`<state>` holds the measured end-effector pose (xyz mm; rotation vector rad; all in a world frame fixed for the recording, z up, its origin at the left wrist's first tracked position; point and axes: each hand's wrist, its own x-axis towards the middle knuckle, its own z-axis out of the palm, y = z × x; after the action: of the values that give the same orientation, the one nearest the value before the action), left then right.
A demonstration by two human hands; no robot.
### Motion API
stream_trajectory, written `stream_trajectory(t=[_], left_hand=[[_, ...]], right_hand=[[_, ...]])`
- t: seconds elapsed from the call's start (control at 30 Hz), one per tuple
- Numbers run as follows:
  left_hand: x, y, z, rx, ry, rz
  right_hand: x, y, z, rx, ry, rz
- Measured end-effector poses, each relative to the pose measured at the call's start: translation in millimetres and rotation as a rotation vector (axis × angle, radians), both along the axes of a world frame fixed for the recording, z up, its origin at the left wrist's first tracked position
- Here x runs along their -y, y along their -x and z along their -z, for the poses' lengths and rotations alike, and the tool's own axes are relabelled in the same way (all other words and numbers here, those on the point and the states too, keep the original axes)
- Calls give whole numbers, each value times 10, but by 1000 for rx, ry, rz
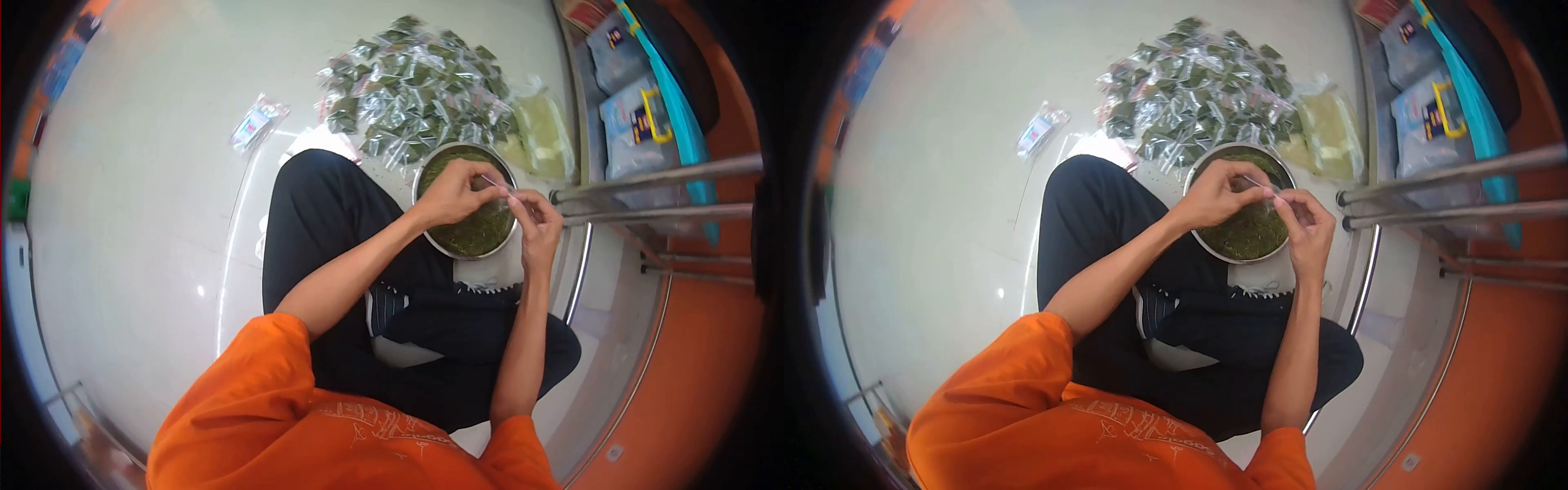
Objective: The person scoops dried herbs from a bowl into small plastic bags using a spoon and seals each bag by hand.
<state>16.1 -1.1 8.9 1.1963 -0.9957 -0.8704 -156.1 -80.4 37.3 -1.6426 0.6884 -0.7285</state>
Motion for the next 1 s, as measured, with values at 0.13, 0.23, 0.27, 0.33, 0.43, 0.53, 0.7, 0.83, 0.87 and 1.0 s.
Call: stream_trajectory(t=[0.13,0.23,0.27,0.33,0.43,0.53,0.7,0.83,0.87,1.0], left_hand=[[-42,-71,-24,84,-34,42],[-36,-68,22,117,75,89],[-34,-57,11,115,83,79],[-9,-17,31,34,97,65],[8,4,62,114,110,-44],[2,7,37,259,141,-126],[-12,-45,34,224,189,-73],[9,-65,48,108,164,5],[14,-85,47,57,141,21],[15,-101,10,90,156,-11]], right_hand=[[-12,-24,29,25,-94,57],[53,20,25,32,50,10],[63,32,3,29,58,0],[89,58,13,86,-40,99],[121,87,14,52,-28,87],[136,88,18,39,-33,71],[196,136,54,102,-183,141],[255,214,95,118,-142,119],[269,239,93,115,-129,143],[227,223,21,83,-167,139]])
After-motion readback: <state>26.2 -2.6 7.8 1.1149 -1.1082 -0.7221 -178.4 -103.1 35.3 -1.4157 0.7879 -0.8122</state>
